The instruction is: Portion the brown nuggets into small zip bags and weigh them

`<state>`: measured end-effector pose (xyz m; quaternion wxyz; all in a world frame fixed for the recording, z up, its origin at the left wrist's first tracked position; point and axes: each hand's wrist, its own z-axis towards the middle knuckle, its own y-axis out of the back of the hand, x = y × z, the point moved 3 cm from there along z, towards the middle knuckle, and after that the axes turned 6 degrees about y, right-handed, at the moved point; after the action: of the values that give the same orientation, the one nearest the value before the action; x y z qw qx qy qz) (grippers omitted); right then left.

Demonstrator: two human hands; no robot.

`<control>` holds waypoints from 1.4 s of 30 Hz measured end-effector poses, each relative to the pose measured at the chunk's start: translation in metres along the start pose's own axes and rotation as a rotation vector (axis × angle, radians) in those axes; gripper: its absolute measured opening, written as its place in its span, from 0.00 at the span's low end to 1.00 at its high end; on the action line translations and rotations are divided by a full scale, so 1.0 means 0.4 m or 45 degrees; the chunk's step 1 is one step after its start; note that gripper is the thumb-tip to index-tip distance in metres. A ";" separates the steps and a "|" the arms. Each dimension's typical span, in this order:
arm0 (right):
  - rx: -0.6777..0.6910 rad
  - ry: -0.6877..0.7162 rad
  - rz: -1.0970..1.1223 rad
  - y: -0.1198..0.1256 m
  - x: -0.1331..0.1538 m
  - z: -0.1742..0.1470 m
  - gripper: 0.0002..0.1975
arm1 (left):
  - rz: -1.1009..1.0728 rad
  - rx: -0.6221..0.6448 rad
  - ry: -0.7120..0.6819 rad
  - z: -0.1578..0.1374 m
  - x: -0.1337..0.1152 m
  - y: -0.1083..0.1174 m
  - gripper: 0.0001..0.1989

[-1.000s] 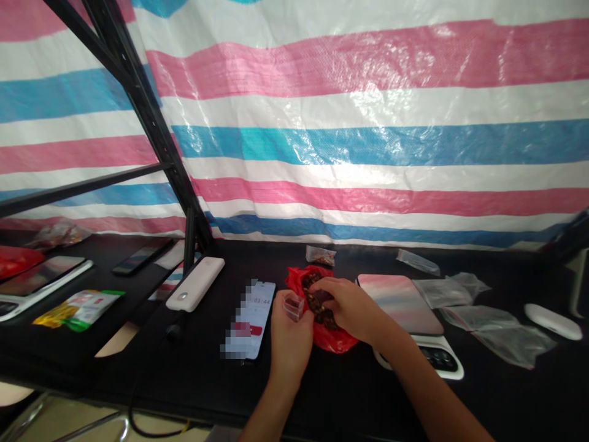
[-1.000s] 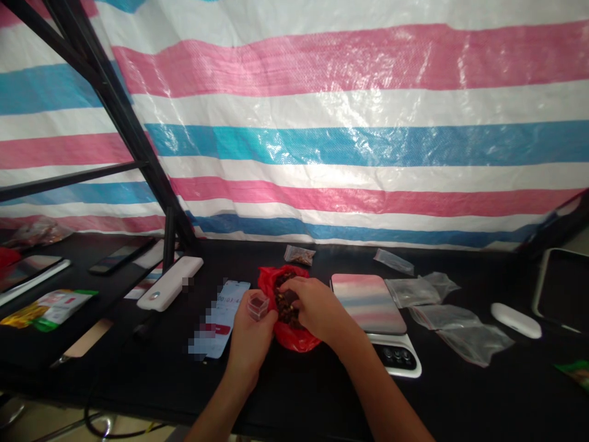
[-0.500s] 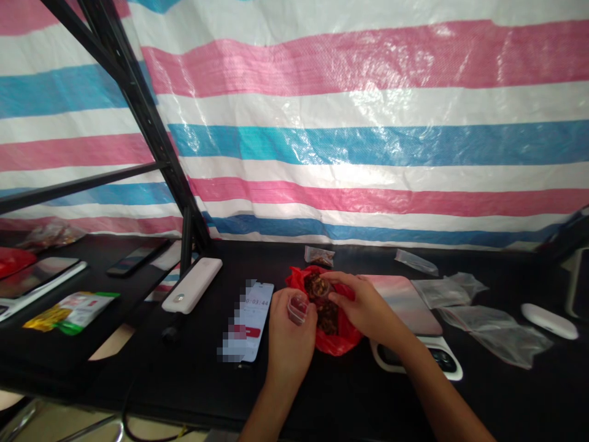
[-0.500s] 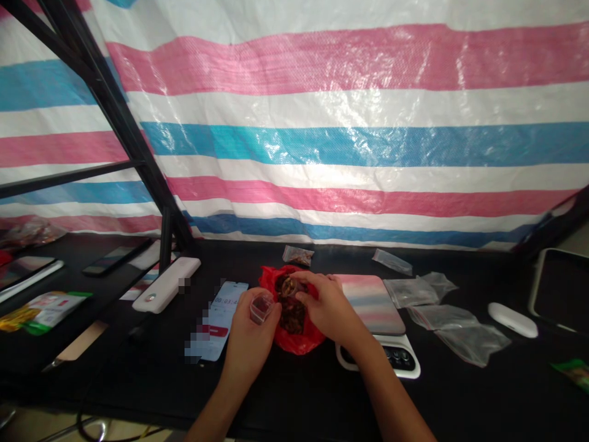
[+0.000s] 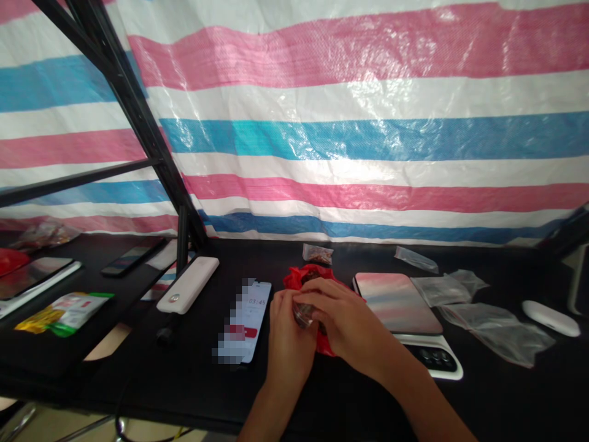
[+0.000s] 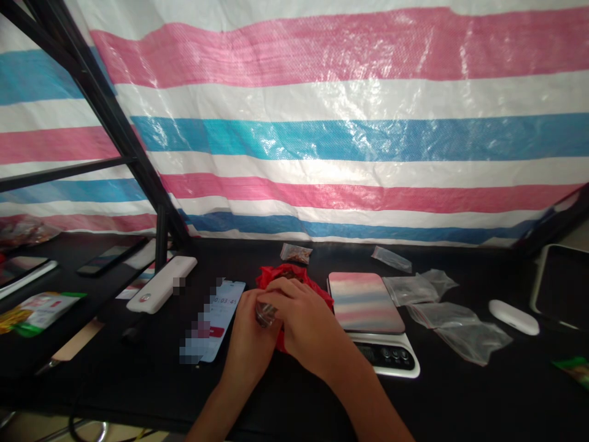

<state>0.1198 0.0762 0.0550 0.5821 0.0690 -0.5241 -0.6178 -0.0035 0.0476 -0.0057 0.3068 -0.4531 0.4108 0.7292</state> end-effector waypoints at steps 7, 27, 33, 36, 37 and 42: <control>-0.114 0.166 -0.134 0.003 0.015 0.005 0.25 | -0.014 -0.019 -0.008 0.007 0.005 0.004 0.07; 0.136 -0.248 -0.206 -0.018 -0.125 0.036 0.24 | 0.032 0.133 0.144 0.017 0.019 0.012 0.06; 0.133 -0.274 -0.126 -0.027 -0.127 0.025 0.24 | -0.070 0.100 0.215 0.021 0.006 0.014 0.04; 0.068 -0.326 -0.037 -0.026 -0.127 0.019 0.24 | -0.201 0.062 0.255 0.027 0.002 0.019 0.06; 0.054 -0.337 -0.013 -0.026 -0.126 0.018 0.23 | -0.230 0.045 0.263 0.028 0.001 0.021 0.06; 0.044 -0.337 -0.013 -0.034 -0.115 0.015 0.23 | -0.179 -0.016 0.240 0.029 0.000 0.025 0.06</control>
<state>0.1211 0.1128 0.0234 0.5033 -0.0005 -0.6066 -0.6154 -0.0163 0.0529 0.0005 0.3142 -0.5492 0.4004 0.6628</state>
